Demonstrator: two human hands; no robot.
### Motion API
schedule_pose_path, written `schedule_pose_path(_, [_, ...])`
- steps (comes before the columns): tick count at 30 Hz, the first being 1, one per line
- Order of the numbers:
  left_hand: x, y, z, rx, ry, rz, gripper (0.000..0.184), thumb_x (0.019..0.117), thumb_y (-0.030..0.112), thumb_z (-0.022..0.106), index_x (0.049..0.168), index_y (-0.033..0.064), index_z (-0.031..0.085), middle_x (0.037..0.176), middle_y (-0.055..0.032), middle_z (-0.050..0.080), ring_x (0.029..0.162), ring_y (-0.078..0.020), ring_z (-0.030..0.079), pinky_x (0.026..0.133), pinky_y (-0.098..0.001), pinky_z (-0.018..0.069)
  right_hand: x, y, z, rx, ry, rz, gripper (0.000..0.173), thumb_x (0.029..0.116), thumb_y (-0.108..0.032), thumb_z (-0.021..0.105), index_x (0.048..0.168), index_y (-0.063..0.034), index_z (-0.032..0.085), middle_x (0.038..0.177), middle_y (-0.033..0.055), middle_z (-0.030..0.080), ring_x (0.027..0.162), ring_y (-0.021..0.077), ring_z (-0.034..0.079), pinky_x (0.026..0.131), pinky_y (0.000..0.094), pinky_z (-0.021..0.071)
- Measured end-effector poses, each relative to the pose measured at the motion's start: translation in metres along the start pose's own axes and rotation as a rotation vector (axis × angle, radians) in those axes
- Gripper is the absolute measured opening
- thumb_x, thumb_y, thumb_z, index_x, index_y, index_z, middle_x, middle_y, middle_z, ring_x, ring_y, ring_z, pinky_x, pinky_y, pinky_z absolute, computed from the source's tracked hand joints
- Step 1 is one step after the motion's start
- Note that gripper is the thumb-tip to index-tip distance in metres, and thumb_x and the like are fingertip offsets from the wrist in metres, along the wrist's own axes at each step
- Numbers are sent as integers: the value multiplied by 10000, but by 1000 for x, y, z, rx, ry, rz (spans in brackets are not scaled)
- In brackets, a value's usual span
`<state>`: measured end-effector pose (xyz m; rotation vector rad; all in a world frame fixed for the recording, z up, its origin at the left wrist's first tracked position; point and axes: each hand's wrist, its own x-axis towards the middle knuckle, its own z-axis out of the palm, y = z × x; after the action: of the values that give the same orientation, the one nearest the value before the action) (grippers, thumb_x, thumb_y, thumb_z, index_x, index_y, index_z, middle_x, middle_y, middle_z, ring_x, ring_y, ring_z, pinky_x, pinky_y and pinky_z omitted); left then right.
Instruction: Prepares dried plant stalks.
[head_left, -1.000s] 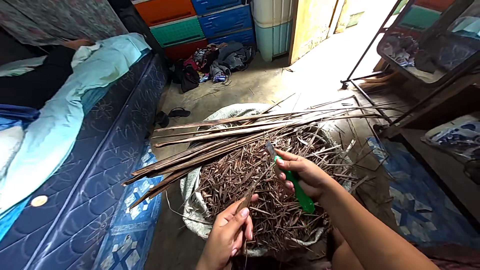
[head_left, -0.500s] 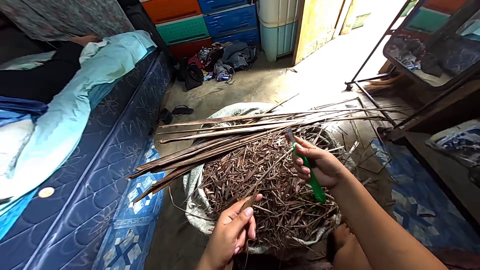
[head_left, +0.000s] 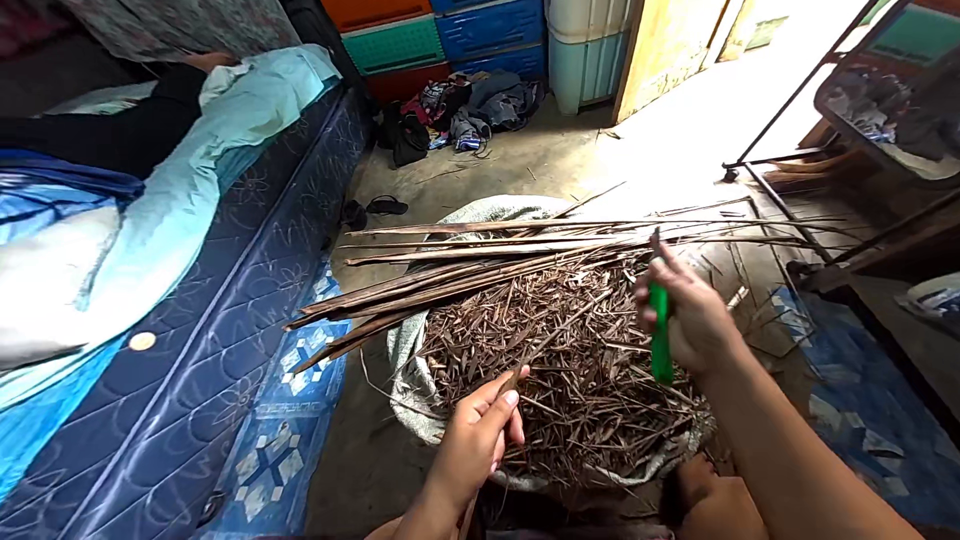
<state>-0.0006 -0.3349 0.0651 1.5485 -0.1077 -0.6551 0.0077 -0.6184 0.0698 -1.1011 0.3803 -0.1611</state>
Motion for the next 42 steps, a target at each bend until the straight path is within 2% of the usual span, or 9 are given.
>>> schedule_pose_path(2, [1, -2, 0, -3, 38, 23, 464, 1063, 151, 307, 1425, -16, 545, 687, 41, 627, 402, 19, 363, 379, -139, 323, -19, 11, 25, -143, -226, 141, 608, 1056, -140, 421, 1622, -115, 202, 762, -13, 602, 531, 67, 569, 465, 210, 503])
schedule_pose_path(5, [0, -4, 1, -68, 97, 23, 539, 1075, 209, 191, 1380, -7, 580, 745, 13, 646, 423, 8, 403, 394, -134, 355, -36, 31, 50, -230, -526, 357, 710, 1029, -152, 492, 1652, -127, 153, 784, 19, 627, 514, 89, 570, 465, 243, 509])
schedule_pose_path(8, [1, -1, 5, 20, 126, 18, 431, 1078, 183, 288, 1307, 10, 610, 750, 34, 633, 438, 11, 431, 407, -142, 385, -38, 42, 55, -182, -637, 453, 689, 1041, -164, 492, 1651, -164, 172, 818, 15, 627, 518, 85, 573, 467, 237, 521])
schedule_pose_path(12, [1, 3, 9, 70, 95, -2, 370, 1042, 74, 488, 1396, -19, 546, 872, -18, 677, 523, -56, 588, 470, -219, 533, -38, 43, 53, -155, -600, 494, 635, 1049, -152, 487, 1632, -147, 235, 754, 7, 616, 509, 81, 575, 463, 227, 515])
schedule_pose_path(14, [1, 3, 11, 84, 113, 15, 364, 1021, 51, 530, 1375, -28, 555, 887, -25, 677, 561, -68, 626, 502, -230, 567, -38, 45, 52, -159, -600, 505, 588, 1048, -148, 490, 1603, -130, 297, 746, 5, 621, 512, 79, 580, 468, 222, 520])
schedule_pose_path(17, [2, 3, 11, 133, 135, 14, 358, 1004, 49, 569, 1356, -18, 576, 901, -26, 666, 627, -84, 671, 569, -258, 613, -37, 48, 51, -177, -601, 527, 606, 1057, -140, 506, 1616, -114, 275, 780, 14, 625, 528, 86, 586, 483, 230, 528])
schedule_pose_path(31, [0, 1, 13, 175, 108, 103, 364, 994, 55, 576, 1353, -3, 595, 845, -11, 646, 592, -88, 666, 559, -261, 621, -42, 42, 55, -228, -470, 442, 537, 1042, -113, 568, 1552, -64, 407, 818, 33, 677, 540, 87, 615, 480, 222, 535])
schedule_pose_path(36, [-1, 3, 13, 121, 82, 70, 362, 996, 40, 569, 1354, -11, 577, 844, -5, 638, 581, -87, 662, 547, -259, 618, -41, 41, 53, -101, -478, 480, 479, 1037, -92, 528, 1508, -66, 441, 742, 22, 625, 510, 77, 584, 462, 204, 515])
schedule_pose_path(42, [0, 0, 13, 109, 58, 73, 367, 1002, 55, 574, 1366, 11, 589, 809, -9, 637, 562, -110, 660, 538, -281, 622, -41, 42, 53, -292, -427, 318, 503, 1034, -103, 575, 1519, -50, 453, 829, 24, 678, 543, 81, 611, 481, 219, 536])
